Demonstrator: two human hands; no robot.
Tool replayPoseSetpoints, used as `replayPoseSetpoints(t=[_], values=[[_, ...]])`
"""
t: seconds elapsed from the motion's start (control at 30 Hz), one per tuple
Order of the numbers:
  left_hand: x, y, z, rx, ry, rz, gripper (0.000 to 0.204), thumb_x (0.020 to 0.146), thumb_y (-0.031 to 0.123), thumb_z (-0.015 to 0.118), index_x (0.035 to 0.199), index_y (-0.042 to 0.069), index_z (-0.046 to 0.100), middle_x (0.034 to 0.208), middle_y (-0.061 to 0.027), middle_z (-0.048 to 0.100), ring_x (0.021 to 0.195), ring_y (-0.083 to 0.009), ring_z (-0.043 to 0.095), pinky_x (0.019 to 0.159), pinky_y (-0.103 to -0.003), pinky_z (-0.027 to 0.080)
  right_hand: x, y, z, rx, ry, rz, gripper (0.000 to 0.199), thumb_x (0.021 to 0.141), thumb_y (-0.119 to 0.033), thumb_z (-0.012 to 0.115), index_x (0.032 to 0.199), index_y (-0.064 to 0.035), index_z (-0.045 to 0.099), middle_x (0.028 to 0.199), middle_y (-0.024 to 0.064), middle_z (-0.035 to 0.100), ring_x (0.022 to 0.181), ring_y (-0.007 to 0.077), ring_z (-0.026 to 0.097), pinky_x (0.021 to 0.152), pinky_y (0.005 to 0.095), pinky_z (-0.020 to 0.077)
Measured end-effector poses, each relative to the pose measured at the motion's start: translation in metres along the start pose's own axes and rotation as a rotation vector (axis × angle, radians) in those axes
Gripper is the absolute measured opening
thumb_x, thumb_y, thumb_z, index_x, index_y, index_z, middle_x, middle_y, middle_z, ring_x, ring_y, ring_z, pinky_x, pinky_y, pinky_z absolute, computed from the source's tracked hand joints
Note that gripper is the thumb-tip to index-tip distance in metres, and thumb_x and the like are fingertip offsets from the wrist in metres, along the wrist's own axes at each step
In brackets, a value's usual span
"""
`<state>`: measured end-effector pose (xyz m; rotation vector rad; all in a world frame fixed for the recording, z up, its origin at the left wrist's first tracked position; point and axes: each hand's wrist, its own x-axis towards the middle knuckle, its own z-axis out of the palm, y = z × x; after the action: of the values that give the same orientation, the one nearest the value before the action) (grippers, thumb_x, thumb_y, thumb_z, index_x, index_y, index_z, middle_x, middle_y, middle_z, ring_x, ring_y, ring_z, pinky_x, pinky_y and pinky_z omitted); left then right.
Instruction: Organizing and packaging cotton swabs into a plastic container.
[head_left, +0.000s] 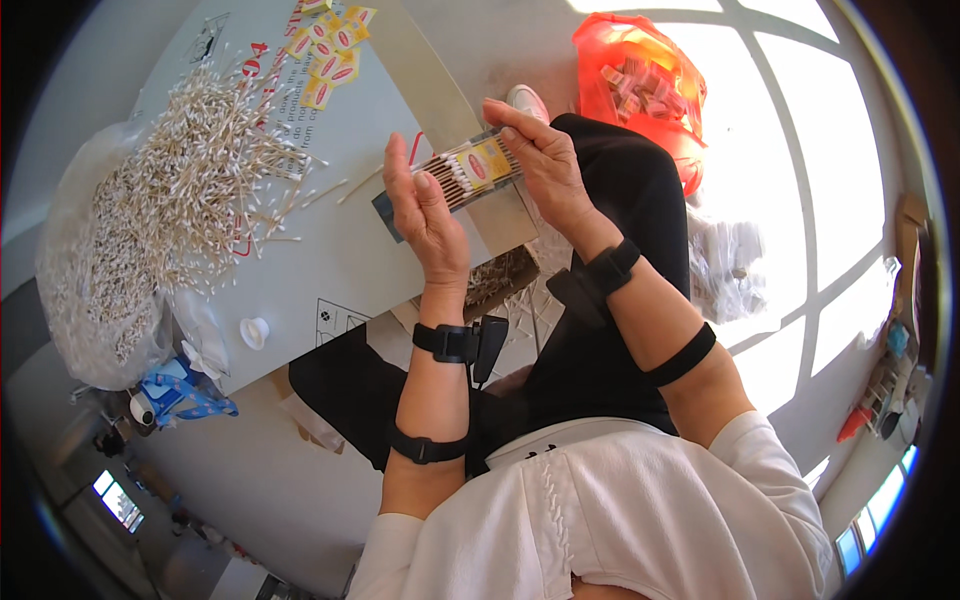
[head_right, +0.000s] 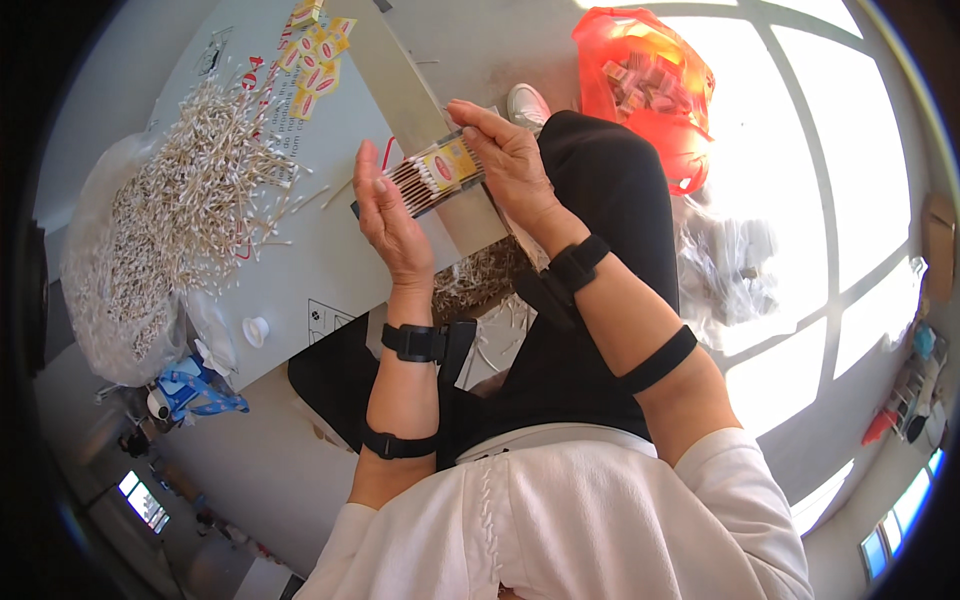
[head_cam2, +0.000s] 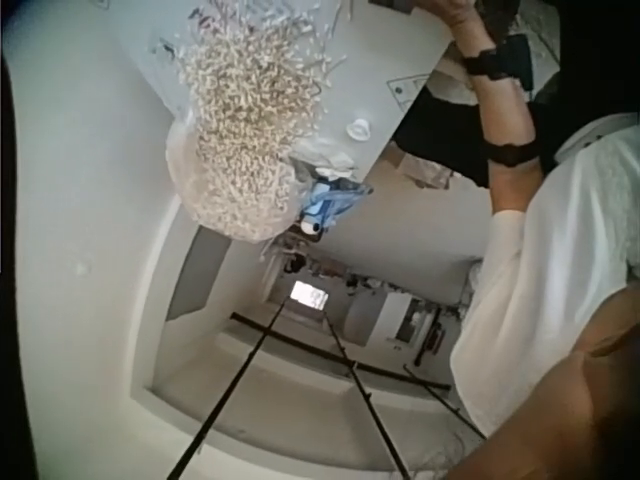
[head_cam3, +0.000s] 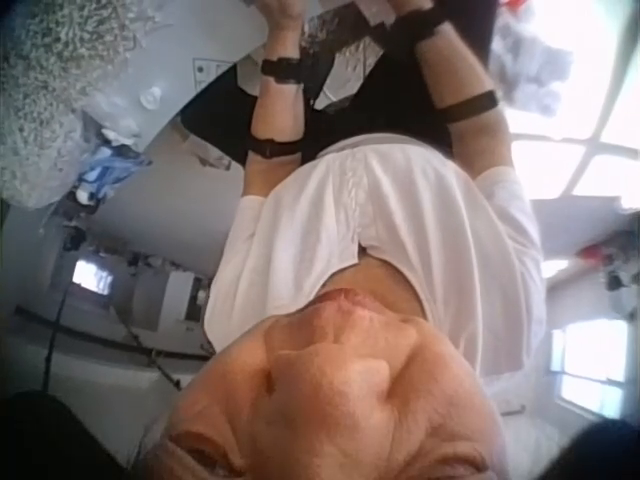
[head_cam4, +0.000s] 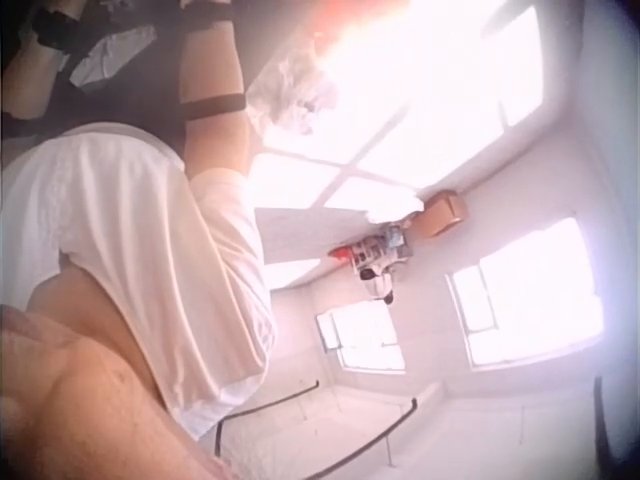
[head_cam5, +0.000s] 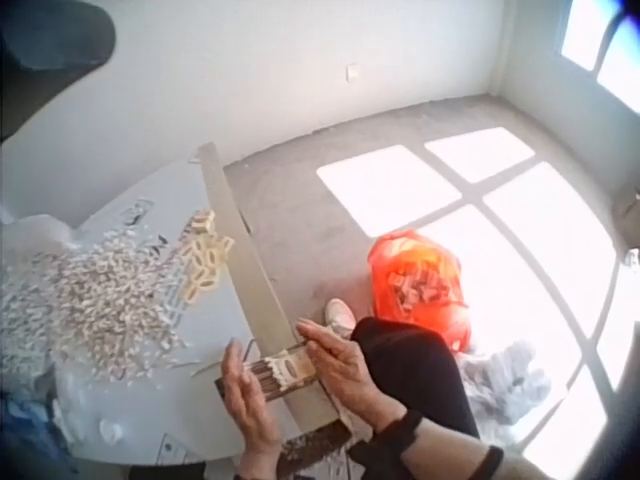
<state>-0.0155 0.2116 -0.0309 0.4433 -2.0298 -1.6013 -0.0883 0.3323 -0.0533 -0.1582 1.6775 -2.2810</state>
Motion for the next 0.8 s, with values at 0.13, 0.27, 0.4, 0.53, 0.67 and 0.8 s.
replayPoseSetpoints(t=[0.13,0.27,0.4,0.53,0.67,0.8], values=[[0.0,0.001,0.0,-0.041,0.014,-0.005,0.063,0.106,0.043,0.034,0.146,-0.006,0.036,0.149,-0.0207,0.04,0.138,-0.0288,0.039,0.116,-0.041,0.028,-0.001,-0.003,0.001,0.11,0.03,0.031,0.031,0.101,-0.006,0.051,0.13,-0.001,0.061,0.121,0.0066,0.067,0.114,0.0118,0.058,0.101,0.0256,0.0435],[-0.001,-0.001,0.006,-0.087,0.033,-0.02,0.064,0.106,0.044,0.033,0.145,-0.007,0.035,0.148,-0.0212,0.04,0.138,-0.029,0.039,0.118,-0.042,0.026,-0.001,-0.002,0.002,0.1,0.025,0.02,0.031,0.102,-0.007,0.051,0.13,-0.001,0.061,0.121,0.0069,0.066,0.114,0.0121,0.058,0.102,0.0262,0.0438],[-0.002,0.0,0.012,-0.106,-0.024,0.007,0.054,0.107,0.033,0.035,0.145,-0.005,0.036,0.151,-0.0177,0.037,0.139,-0.0279,0.037,0.117,-0.04,0.027,-0.001,-0.001,0.001,0.137,0.01,0.016,0.03,0.102,-0.008,0.051,0.13,-0.001,0.062,0.12,0.0069,0.066,0.113,0.0125,0.058,0.101,0.0268,0.0442],[-0.002,-0.001,0.019,-0.132,-0.028,0.002,0.055,0.107,0.035,0.034,0.145,-0.005,0.037,0.151,-0.0184,0.037,0.139,-0.0281,0.037,0.116,-0.041,0.028,0.0,0.0,0.0,0.171,0.003,0.014,0.03,0.102,-0.008,0.05,0.129,-0.0009,0.062,0.119,0.007,0.067,0.112,0.013,0.058,0.101,0.0274,0.045],[0.0,0.005,0.032,-0.13,-0.033,-0.014,0.063,0.106,0.044,0.033,0.144,-0.007,0.036,0.148,-0.0211,0.039,0.14,-0.0291,0.036,0.119,-0.043,0.024,0.0,0.001,-0.001,0.14,0.0,0.015,0.03,0.103,-0.008,0.05,0.128,-0.0005,0.062,0.119,0.0071,0.066,0.112,0.0131,0.058,0.1,0.0278,0.0457],[0.002,0.003,0.033,-0.255,-0.03,-0.031,0.062,0.106,0.043,0.034,0.143,-0.007,0.036,0.149,-0.0209,0.038,0.141,-0.029,0.034,0.119,-0.044,0.022,0.0,0.0,0.001,0.143,-0.011,0.03,0.03,0.103,-0.008,0.049,0.128,0.0001,0.062,0.118,0.0069,0.067,0.112,0.0133,0.059,0.1,0.0281,0.046]])
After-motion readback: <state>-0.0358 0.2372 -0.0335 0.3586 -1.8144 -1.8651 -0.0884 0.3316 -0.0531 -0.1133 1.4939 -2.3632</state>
